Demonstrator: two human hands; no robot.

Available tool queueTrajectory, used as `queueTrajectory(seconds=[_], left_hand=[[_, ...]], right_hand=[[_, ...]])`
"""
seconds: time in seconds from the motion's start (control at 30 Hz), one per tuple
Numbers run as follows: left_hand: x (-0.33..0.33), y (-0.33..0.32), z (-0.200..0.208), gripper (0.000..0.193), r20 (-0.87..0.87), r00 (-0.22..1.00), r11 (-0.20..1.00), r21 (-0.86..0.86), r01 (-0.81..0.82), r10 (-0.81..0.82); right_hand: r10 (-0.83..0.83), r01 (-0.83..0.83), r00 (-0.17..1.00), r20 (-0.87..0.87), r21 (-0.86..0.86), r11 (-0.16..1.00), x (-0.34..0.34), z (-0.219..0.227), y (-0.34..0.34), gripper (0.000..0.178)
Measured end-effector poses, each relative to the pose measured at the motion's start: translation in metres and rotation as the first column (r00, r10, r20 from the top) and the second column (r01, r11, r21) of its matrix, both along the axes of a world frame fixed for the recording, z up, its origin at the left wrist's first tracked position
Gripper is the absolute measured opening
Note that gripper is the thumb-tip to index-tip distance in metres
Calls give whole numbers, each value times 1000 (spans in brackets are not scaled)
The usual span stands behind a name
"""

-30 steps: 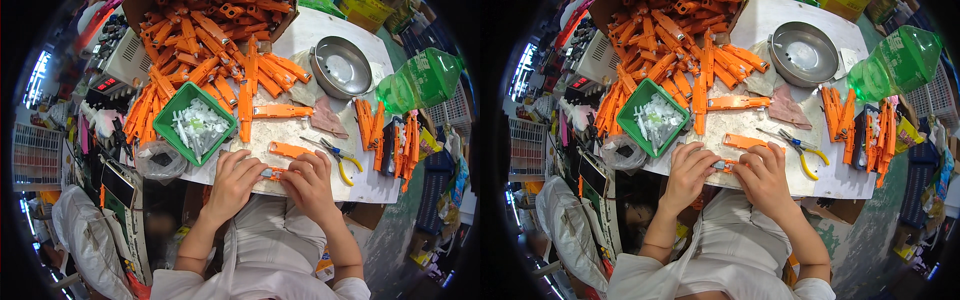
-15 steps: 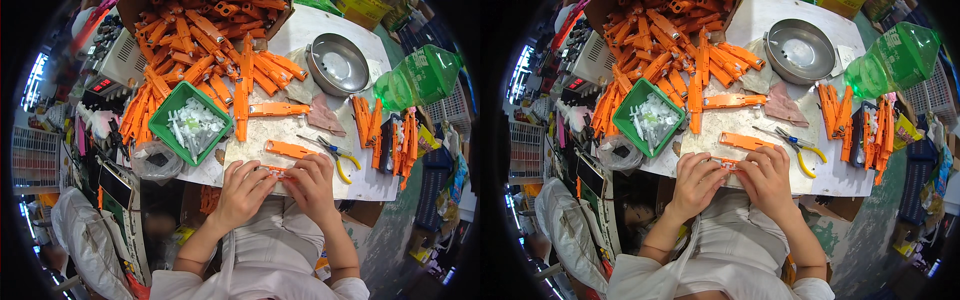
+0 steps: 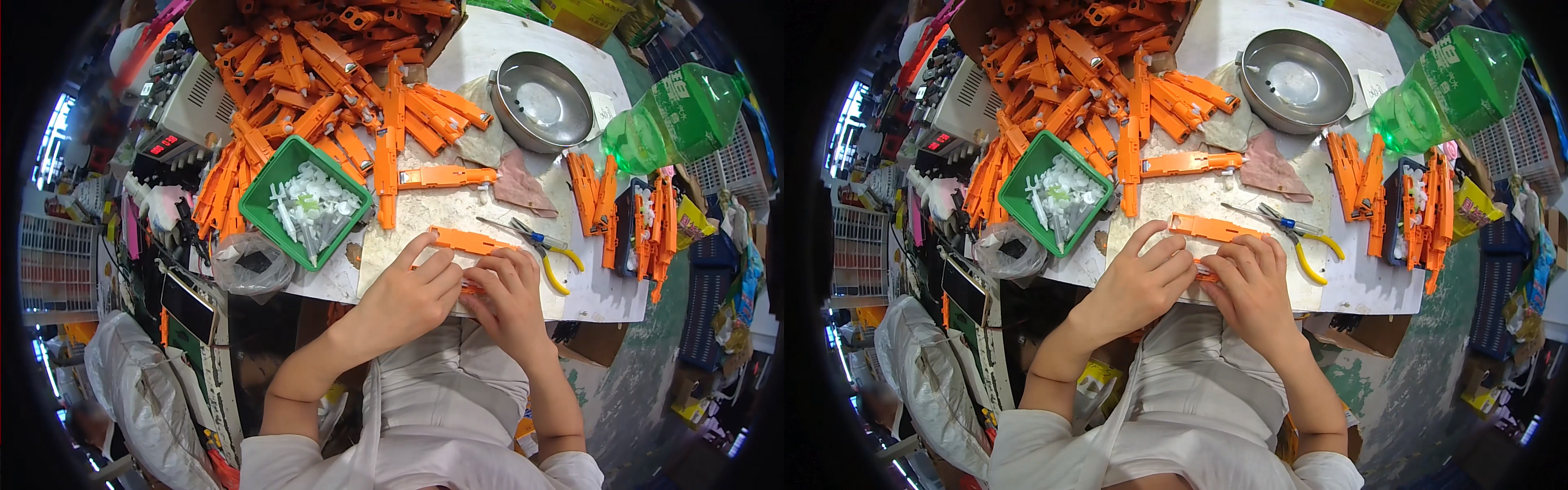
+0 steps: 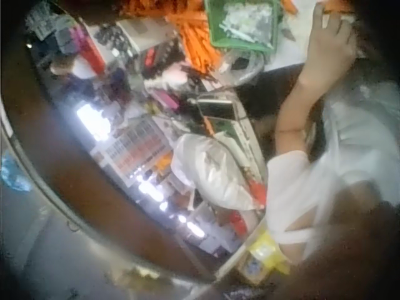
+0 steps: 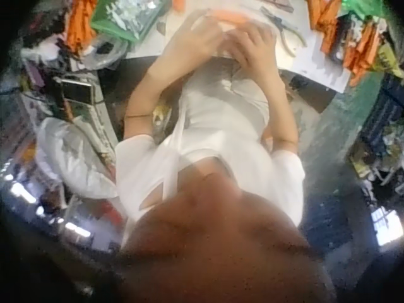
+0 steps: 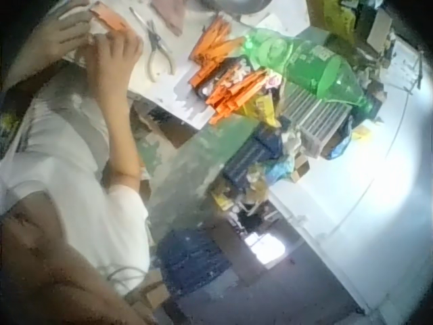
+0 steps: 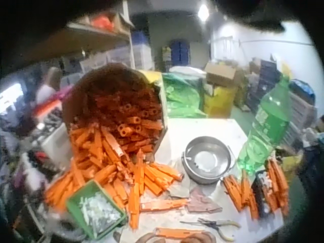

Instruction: The person assembles small orange plastic components at a cluttered workbench. They insert white cylindrical pieces into the orange parts, use pliers to trim or adjust them, and place finished units on the table. The process is repeated with multiple components throughout the clip.

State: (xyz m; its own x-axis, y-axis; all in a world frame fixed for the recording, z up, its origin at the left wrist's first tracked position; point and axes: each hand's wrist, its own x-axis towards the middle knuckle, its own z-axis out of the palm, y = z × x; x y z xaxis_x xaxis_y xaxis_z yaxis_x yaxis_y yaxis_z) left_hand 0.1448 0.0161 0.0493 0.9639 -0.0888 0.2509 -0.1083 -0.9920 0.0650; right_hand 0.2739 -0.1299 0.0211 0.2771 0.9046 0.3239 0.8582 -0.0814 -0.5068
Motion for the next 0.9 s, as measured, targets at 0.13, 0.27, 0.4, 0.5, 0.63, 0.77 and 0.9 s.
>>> queueTrajectory(seconds=[0.13, 0.27, 0.4, 0.5, 0.63, 0.77, 0.9], left_hand=[[-3, -5, -3, 19, 48, 998, 999, 11, -50, 49], [-14, -13, -15, 19, 160, 973, 984, -84, -154, 166], [-23, -22, -27, 25, 215, 940, 952, -216, -219, 265], [-28, -28, -29, 32, 208, 924, 928, -264, -262, 320], [-33, -34, -33, 41, 169, 913, 901, -302, -311, 372], [-36, -37, -44, 46, 142, 921, 891, -341, -300, 364], [-37, -37, -55, 47, 170, 915, 893, -342, -294, 366]], right_hand=[[-5, 5, 1000, 2, 4, 1000, 0, 0, 0, 33], [-18, 18, 1000, -5, 21, 1000, 1, 2, -2, 32], [-13, 13, 1000, 6, 29, 1000, 3, 3, -4, 31], [-68, 69, 998, -18, 33, 997, 5, 2, -8, 30], [-145, 145, 989, 16, -80, 986, 11, 9, -24, 28], [-165, 157, 982, -95, -89, 984, 11, 5, -30, 25], [-189, 191, 964, -188, -4, 982, 13, 6, -31, 18]])
